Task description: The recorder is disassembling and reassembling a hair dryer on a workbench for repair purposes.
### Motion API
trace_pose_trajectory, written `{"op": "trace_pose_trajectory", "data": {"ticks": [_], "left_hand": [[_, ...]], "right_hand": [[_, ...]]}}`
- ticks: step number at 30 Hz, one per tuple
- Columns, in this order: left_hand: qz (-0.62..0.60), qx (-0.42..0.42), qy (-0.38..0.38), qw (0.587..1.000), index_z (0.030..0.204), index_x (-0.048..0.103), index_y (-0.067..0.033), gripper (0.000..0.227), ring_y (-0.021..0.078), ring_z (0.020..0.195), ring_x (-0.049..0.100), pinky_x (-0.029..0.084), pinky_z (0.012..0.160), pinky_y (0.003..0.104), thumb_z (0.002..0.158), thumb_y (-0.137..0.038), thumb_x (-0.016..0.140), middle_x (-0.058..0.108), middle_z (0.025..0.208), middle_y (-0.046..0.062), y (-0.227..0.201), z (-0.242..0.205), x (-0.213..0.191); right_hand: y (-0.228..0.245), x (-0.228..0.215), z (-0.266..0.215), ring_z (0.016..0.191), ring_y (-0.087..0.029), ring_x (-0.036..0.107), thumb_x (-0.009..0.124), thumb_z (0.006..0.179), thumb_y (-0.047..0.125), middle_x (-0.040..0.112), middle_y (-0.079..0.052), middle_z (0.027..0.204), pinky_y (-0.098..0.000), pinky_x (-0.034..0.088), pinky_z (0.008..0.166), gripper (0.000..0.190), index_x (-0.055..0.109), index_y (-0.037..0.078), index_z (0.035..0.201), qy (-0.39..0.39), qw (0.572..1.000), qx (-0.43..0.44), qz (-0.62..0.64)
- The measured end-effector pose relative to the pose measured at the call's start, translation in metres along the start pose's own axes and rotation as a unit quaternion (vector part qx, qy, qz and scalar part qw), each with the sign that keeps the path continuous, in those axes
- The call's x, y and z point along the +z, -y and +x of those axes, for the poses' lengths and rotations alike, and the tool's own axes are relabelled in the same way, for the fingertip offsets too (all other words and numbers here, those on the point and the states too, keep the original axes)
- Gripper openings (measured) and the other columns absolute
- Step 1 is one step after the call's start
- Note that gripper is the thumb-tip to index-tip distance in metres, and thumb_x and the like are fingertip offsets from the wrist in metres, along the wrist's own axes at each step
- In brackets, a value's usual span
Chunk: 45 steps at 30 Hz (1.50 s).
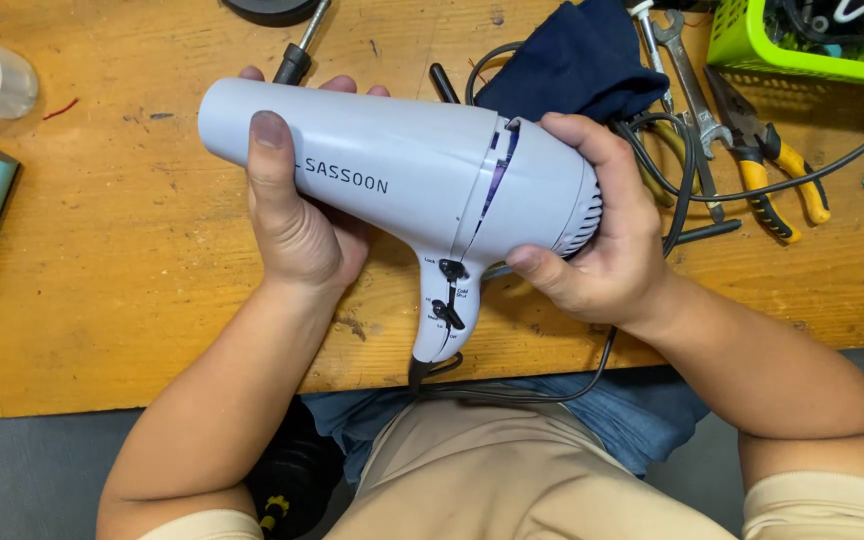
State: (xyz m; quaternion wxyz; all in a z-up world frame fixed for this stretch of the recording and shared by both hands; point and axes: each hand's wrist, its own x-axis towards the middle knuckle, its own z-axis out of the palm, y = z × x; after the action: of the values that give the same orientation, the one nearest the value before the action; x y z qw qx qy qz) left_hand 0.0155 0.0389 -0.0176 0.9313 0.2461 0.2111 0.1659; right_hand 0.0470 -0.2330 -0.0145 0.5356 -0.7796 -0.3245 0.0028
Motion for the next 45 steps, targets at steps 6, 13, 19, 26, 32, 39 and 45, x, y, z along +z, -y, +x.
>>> {"op": "trace_pose_trajectory", "data": {"ticks": [6, 13, 19, 26, 32, 39, 45], "left_hand": [[0.097, -0.011, -0.011, 0.995, 0.124, 0.076, 0.0052, 0.079, 0.041, 0.11, 0.083, 0.073, 0.096, 0.056, 0.075, -0.051, 0.101, 0.083, 0.116, 0.025, 0.01, 0.001, -0.001], [0.083, -0.028, -0.033, 0.996, 0.12, 0.078, 0.0024, 0.079, 0.036, 0.112, 0.082, 0.07, 0.1, 0.052, 0.073, -0.057, 0.099, 0.082, 0.115, 0.021, 0.013, -0.006, 0.002], [0.073, -0.044, -0.049, 0.995, 0.122, 0.079, 0.0028, 0.082, 0.0371, 0.109, 0.082, 0.069, 0.098, 0.051, 0.071, -0.061, 0.095, 0.084, 0.114, 0.025, 0.016, -0.007, 0.005], [0.029, -0.056, -0.055, 0.996, 0.13, 0.069, -0.013, 0.073, 0.04, 0.123, 0.08, 0.067, 0.109, 0.057, 0.075, -0.054, 0.095, 0.081, 0.125, 0.025, 0.019, -0.005, -0.001], [-0.016, -0.129, 0.093, 0.987, 0.152, 0.06, -0.0082, 0.095, 0.0412, 0.147, 0.067, 0.049, 0.133, 0.058, 0.085, -0.065, 0.095, 0.068, 0.158, 0.03, 0.034, -0.02, -0.019], [0.03, -0.122, 0.088, 0.988, 0.144, 0.073, 0.0041, 0.093, 0.037, 0.13, 0.078, 0.06, 0.123, 0.053, 0.087, -0.064, 0.097, 0.081, 0.138, 0.025, 0.055, -0.027, -0.032], [0.015, -0.136, 0.051, 0.989, 0.132, 0.077, -0.0035, 0.085, 0.032, 0.115, 0.081, 0.063, 0.109, 0.046, 0.084, -0.072, 0.09, 0.085, 0.124, 0.018, 0.054, -0.028, -0.03]], "right_hand": [[0.005, -0.003, 0.007, 0.141, -0.035, 0.063, 0.078, 0.098, 0.056, 0.058, -0.022, 0.154, -0.0437, 0.053, 0.124, 0.093, 0.05, -0.006, 0.162, 0.016, 0.997, 0.06, -0.042], [0.004, 0.005, 0.005, 0.143, -0.035, 0.065, 0.081, 0.098, 0.052, 0.062, -0.024, 0.155, -0.0435, 0.052, 0.127, 0.092, 0.053, -0.008, 0.161, -0.019, 0.998, 0.043, -0.033], [0.002, 0.005, 0.006, 0.138, -0.037, 0.067, 0.084, 0.097, 0.05, 0.063, -0.025, 0.151, -0.0437, 0.055, 0.123, 0.09, 0.054, -0.007, 0.159, -0.026, 0.999, 0.013, -0.036], [0.008, -0.006, 0.011, 0.131, -0.037, 0.074, 0.098, 0.085, 0.046, 0.071, -0.025, 0.146, -0.0438, 0.057, 0.118, 0.098, 0.059, -0.006, 0.159, 0.017, 0.994, 0.015, -0.105], [0.009, -0.013, 0.023, 0.15, -0.037, 0.067, 0.097, 0.084, 0.032, 0.064, -0.026, 0.16, -0.0486, 0.053, 0.132, 0.093, 0.049, 0.0, 0.157, 0.08, 0.994, 0.04, 0.062], [0.013, -0.005, 0.017, 0.131, -0.032, 0.075, 0.099, 0.081, 0.04, 0.073, -0.02, 0.147, -0.0404, 0.056, 0.114, 0.097, 0.059, -0.001, 0.159, 0.09, 0.992, 0.051, -0.066], [0.01, 0.012, 0.012, 0.142, -0.03, 0.073, 0.106, 0.074, 0.043, 0.072, -0.02, 0.157, -0.0387, 0.052, 0.124, 0.113, 0.055, -0.001, 0.165, 0.084, 0.992, 0.089, -0.028]]}}
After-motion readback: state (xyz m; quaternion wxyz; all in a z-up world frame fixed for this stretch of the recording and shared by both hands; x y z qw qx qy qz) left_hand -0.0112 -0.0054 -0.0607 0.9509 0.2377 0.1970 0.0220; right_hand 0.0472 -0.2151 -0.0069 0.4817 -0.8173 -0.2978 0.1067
